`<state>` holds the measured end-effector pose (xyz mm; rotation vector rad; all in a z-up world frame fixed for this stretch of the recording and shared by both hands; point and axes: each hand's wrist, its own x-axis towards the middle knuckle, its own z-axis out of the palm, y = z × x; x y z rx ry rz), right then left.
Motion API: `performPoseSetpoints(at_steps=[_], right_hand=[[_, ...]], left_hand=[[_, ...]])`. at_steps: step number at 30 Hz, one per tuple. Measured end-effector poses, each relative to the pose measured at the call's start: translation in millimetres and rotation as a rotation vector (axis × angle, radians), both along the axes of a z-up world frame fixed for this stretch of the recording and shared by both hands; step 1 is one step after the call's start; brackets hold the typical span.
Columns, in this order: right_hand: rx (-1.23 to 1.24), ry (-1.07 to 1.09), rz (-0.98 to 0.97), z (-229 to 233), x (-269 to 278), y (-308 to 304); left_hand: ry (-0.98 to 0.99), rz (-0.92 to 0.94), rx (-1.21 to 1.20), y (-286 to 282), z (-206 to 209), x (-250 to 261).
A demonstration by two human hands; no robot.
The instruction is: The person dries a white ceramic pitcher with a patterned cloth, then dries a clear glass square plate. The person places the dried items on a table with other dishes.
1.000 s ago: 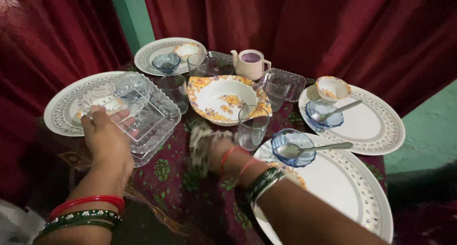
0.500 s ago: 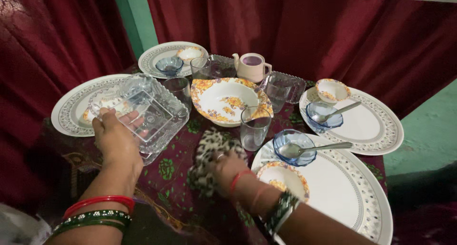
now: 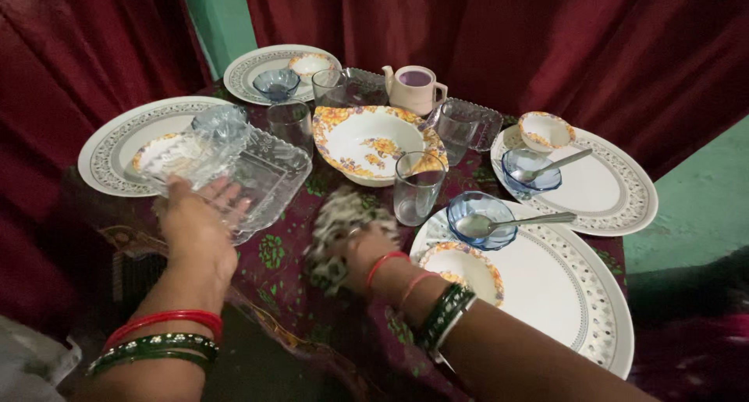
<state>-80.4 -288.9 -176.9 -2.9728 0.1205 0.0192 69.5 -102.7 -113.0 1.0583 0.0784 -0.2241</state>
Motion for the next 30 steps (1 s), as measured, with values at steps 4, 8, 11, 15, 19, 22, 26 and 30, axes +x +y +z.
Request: performPoseSetpoints(at_steps=[4,8,11,15,19,22,26,30], right_hand=[[0.505,-0.06,0.547,-12,2,0],[0.115,0.041,0.08,4,8,-20],[-0.028,0.024,0.009,12,2,-27],[-0.024,0.101,0.046,15,1,-29],[-0.084,0.142,0.019,16,16,-33],[-0.092,0.232,-0.062,13,18,-34],[-0.156,0.297,-0.098,10,30,-36],[-0.168,0.243,-0.088,3,24,-42]], left_hand=[[0.085,-0.063,-0.097,-6,-17,6],[0.122,-0.117,-0.188,-11,-31,9],[0.178,-0.151,-0.155,-21,-45,2],[0.243,-0.202,0.019,-41,-73,-6],[0.276,-0.255,-0.004,-57,-102,-4],[0.232,-0.257,-0.019,-60,-119,-7],[0.194,-0.151,0.013,-61,-120,-8],[0.188,-0.128,0.008,-59,-123,-12]])
